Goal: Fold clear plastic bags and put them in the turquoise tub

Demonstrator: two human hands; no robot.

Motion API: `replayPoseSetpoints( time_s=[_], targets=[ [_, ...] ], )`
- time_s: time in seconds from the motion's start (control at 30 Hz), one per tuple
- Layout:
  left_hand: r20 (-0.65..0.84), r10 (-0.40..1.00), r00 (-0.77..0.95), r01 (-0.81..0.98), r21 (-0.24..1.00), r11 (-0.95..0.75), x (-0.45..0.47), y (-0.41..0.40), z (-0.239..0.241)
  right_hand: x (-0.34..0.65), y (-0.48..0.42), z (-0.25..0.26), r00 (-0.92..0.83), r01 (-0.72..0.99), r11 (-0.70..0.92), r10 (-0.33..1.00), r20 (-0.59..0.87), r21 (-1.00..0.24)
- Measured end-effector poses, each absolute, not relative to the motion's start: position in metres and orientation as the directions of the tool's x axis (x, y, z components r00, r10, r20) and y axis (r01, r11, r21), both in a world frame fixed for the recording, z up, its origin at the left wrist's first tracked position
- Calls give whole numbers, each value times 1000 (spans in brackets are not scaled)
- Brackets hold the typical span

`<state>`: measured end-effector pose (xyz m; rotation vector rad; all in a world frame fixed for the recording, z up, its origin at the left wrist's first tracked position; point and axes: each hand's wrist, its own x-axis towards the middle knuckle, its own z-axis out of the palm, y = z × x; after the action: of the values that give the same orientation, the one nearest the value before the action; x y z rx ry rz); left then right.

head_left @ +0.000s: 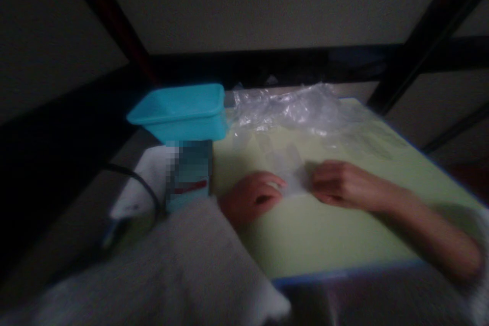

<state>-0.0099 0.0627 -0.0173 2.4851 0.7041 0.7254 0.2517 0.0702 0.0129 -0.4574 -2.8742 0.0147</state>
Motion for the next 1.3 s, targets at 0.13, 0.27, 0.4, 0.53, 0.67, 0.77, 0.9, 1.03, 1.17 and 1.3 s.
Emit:
replayPoseSetpoints(
  time_s=[0.13,0.27,0.4,0.53,0.67,0.77,0.9,1.03,1.17,1.3],
  targets=[
    [352,581,734,339,551,-762,-10,63,-17,253,70,13,-920,309,948,318,228,-75],
    [364,573,734,335,540,-772,-10,63,-17,254,69,16,-919,305,950,312,242,-69],
    [376,563,736,332,524,-784,-10,63,-17,252,68,18,-920,320,947,304,247,27],
    [384,566,729,330,528,-783,-9,63,-18,250,65,15,-923,321,941,285,257,110],
    [372,580,725,338,542,-770,-9,63,-19,249,63,13,-928,305,939,255,271,161],
    [378,577,724,331,543,-772,-9,63,-19,249,63,12,-926,297,940,241,289,166],
    [376,565,735,326,535,-779,-9,63,-19,249,65,13,-917,298,945,243,317,137],
    [373,553,745,322,525,-788,-9,63,-19,250,66,11,-909,293,950,242,339,109],
    [382,548,745,312,526,-791,-9,63,-19,252,66,8,-901,278,956,226,370,95],
    [382,557,738,317,532,-785,-8,62,-18,254,66,6,-887,249,963,181,424,108]
  ],
)
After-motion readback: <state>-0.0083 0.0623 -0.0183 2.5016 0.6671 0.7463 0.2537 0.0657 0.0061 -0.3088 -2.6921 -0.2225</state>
